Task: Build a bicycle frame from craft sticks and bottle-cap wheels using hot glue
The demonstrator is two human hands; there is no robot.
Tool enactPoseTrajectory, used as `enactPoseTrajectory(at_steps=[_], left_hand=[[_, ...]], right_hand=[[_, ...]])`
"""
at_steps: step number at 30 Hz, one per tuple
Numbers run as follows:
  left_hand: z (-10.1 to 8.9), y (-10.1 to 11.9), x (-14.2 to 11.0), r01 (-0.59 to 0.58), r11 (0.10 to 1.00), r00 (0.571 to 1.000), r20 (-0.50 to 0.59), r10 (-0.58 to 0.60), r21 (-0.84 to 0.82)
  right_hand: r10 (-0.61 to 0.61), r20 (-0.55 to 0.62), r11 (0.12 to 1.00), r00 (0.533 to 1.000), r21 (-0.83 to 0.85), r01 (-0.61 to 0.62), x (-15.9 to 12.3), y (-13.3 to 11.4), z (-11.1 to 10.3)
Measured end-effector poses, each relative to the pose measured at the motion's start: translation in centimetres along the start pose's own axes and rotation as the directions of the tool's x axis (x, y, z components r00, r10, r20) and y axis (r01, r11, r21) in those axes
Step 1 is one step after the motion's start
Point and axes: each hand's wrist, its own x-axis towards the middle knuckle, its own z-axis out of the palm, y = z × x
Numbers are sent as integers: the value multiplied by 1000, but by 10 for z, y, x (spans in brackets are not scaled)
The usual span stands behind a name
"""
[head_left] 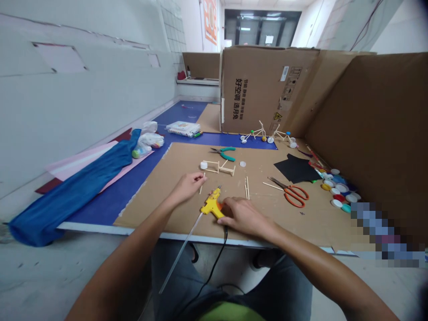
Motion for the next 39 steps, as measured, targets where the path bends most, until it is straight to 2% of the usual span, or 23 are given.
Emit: enactPoseTrajectory(at_steps=[6, 12, 17, 22, 25, 30, 33, 36, 39], left_hand=[[11, -13, -8, 52, 999, 999, 16, -52, 10], [18, -22, -12, 57, 998, 998, 23, -56, -35], [19, -23, -12, 52, 998, 999, 17, -51, -22], [21, -24, -12, 52, 999, 999, 3, -52, -15], [21, -24, -12, 64, 998, 998, 7, -64, -4], [22, -23, -12, 51, 998, 999, 9, -52, 37], [23, -24, -12, 50, 996, 999, 15, -51, 74], [23, -23, -12, 45, 995, 999, 10, -46, 88], [17, -19, -9, -21, 995, 1000, -18, 23, 101]], right_hand=[[68, 46, 994, 997, -92, -64, 9, -15, 11], [21, 25, 995, 999, -101, -19, 12, -15, 20], [18, 1, 997, 1000, -74, -18, 12, -11, 25], [-3, -44, 999, 999, 32, 4, 7, -4, 16], [5, -98, 995, 995, 95, 4, 5, 3, 6], [84, -171, 992, 982, 109, -66, 4, 16, -6], [93, -215, 988, 972, 140, -64, 10, 31, -15], [138, -286, 981, 948, 169, -91, 27, 56, -30], [251, -359, 964, 899, 181, -197, 58, 88, -47]])
